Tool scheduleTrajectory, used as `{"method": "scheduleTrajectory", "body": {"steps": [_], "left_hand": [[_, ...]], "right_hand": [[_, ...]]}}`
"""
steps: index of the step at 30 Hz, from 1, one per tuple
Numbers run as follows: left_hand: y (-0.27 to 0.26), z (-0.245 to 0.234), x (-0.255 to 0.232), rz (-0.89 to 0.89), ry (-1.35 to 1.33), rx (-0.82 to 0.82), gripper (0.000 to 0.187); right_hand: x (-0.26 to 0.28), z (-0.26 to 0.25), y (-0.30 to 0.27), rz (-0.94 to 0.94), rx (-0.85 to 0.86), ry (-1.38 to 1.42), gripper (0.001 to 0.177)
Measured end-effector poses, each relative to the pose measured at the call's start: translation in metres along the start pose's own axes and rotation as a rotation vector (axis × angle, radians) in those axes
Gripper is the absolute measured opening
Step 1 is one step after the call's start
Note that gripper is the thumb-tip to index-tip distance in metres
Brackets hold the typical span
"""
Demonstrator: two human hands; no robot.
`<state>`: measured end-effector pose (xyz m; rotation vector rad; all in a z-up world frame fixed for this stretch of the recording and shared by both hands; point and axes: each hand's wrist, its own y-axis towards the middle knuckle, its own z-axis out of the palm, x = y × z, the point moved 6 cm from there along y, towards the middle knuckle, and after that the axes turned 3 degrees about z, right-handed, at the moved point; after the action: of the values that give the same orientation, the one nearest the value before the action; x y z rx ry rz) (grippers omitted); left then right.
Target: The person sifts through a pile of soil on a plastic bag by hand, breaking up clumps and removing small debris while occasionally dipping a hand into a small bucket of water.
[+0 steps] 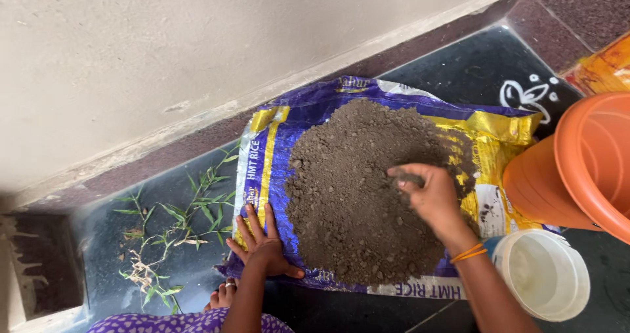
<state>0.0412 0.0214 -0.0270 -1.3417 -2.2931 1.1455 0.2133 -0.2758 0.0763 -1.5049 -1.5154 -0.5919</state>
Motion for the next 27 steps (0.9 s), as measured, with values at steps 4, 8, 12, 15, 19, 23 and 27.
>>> {"method": "scheduleTrajectory", "body": {"steps": [4, 8, 12, 15, 19, 23, 27], "left_hand": [[0.003, 0.001, 0.001, -0.010, 0.002, 0.020, 0.183], [0.005, 0.003, 0.001, -0.012, 0.027, 0.031, 0.183], [0.005, 0.002, 0.001, -0.006, 0.034, 0.036, 0.182], [0.003, 0.002, 0.001, -0.006, 0.036, 0.032, 0.182], [0.002, 0.000, 0.001, -0.004, 0.023, 0.020, 0.182], [0.003, 0.005, 0.002, -0.021, 0.035, 0.027, 0.183], [0.007, 0.005, 0.004, -0.007, 0.017, 0.007, 0.183]], "right_hand": [[0.022, -0.009, 0.004, 0.065, -0.010, -0.122, 0.015], [0.049, -0.007, -0.009, -0.164, -0.056, -0.327, 0.019], [0.065, -0.007, -0.021, -0.041, -0.086, -0.607, 0.043], [0.095, -0.020, -0.035, -0.116, -0.201, -0.572, 0.035], [0.123, -0.027, -0.059, -0.416, -0.461, -0.588, 0.030], [0.102, -0.002, -0.062, -0.562, -0.444, -0.729, 0.034], [0.103, -0.010, -0.066, -0.505, -0.393, -0.768, 0.031]]}}
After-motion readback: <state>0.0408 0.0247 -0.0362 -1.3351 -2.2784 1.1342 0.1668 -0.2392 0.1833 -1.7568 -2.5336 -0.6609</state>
